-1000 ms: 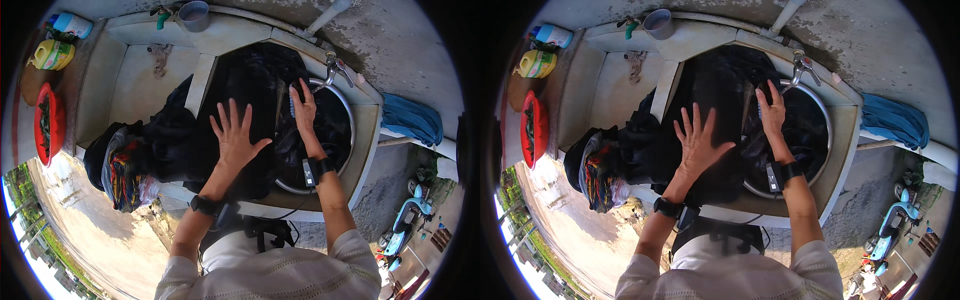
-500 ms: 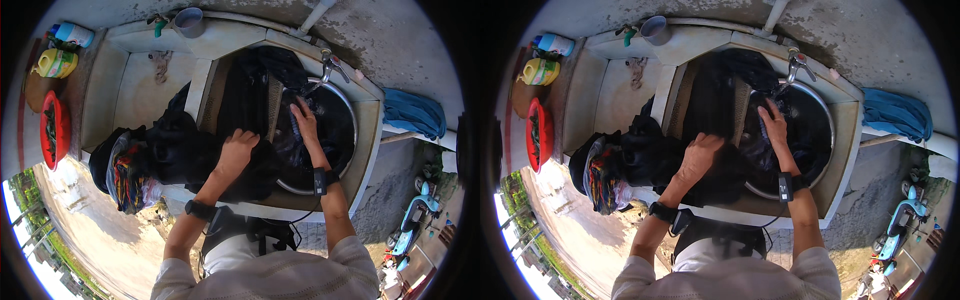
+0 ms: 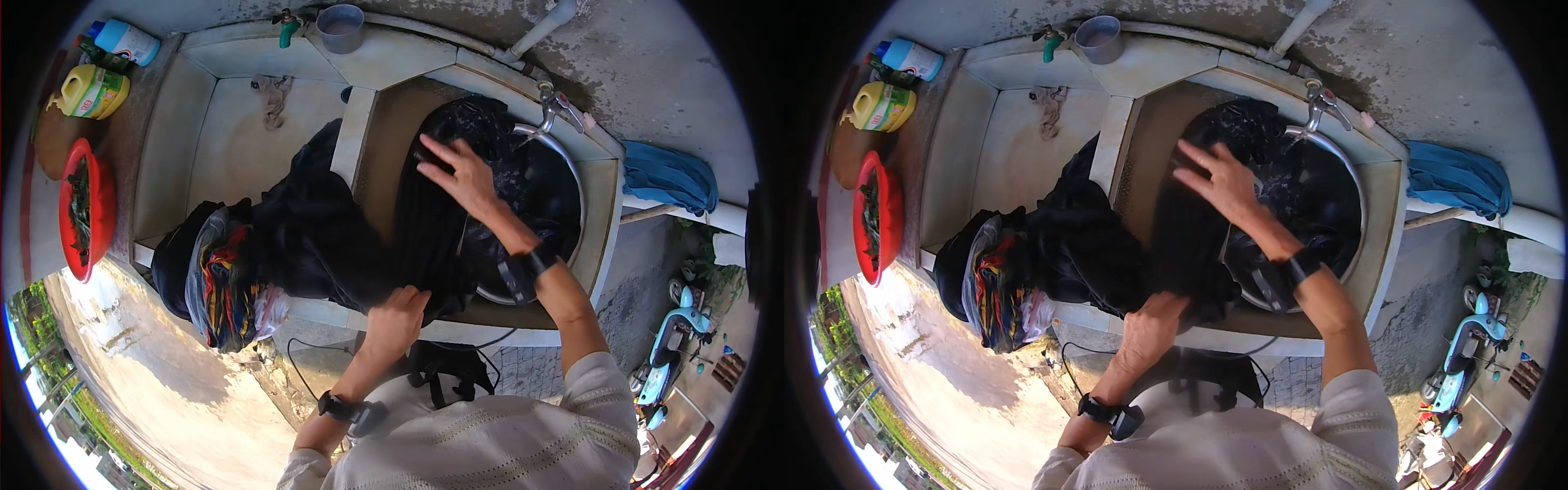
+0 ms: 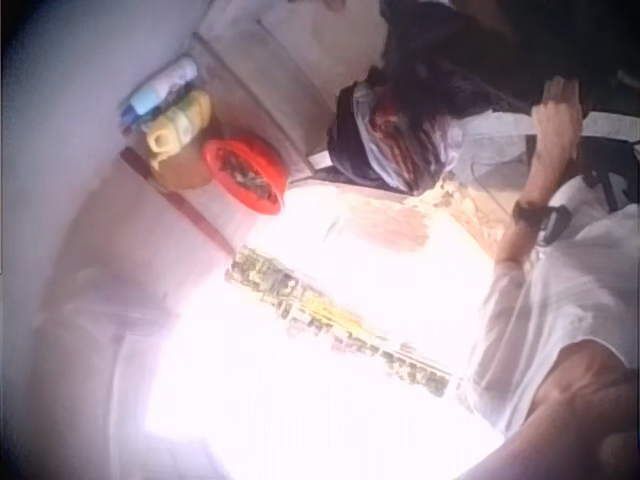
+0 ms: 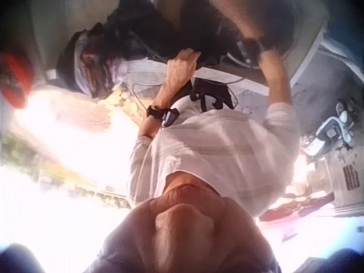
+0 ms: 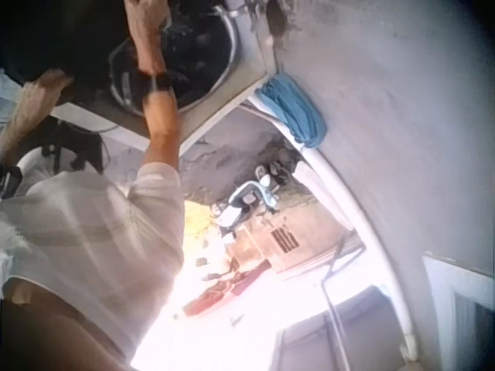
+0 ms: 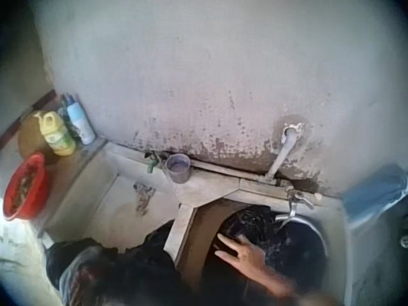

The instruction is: Hand-washing dark-colored clothes in a laundry basin using a brush and water.

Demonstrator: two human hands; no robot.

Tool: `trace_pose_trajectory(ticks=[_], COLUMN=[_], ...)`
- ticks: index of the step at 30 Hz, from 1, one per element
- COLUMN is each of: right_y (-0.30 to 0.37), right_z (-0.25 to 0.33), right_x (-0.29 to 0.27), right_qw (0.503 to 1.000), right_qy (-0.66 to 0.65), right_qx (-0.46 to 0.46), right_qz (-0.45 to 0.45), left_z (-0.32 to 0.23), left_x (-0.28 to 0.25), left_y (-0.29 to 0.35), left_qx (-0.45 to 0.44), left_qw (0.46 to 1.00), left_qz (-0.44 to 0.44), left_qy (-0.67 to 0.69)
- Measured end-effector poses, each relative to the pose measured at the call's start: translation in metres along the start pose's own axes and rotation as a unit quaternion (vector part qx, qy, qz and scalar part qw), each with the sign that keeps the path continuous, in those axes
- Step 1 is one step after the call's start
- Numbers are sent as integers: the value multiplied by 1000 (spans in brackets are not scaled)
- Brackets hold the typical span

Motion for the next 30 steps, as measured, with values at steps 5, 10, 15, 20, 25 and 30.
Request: trace_pose_trajectory(ticks=[5, 10, 15, 20, 25, 30], right_y=[69, -72, 55, 28, -65, 107], right_z=[24, -62, 20, -9, -64, 40], right_x=[34, -31, 22, 3, -38, 26], right_qw=[985, 958, 988, 987, 982, 963], right_qy=[36, 209, -16, 114, 136, 4], right_qx=[-167, 22, -138, -106, 13, -241], right_qz=[31, -193, 61, -21, -132, 120], left_z=[2, -10, -5, -15, -17, -3], left_x=[0, 6, -6, -7, 2, 1], left_y=[1, -6, -3, 14, -5, 5], left_qx=[-10, 32, -3, -26, -17, -49], left_qw=[1000, 999, 999, 997, 995, 993], left_qz=[0, 20, 42, 65, 92, 103], left_qy=[11, 22, 13, 27, 28, 21])
Point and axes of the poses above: each hand's wrist, its own y-axis away from the middle knuckle, its own x-axis out of the palm, z = x × y, the point moved 5 cm from there along -y, towards the middle knuckle, and after that the axes turned 2 degrees about -y, right-handed, at the moved point
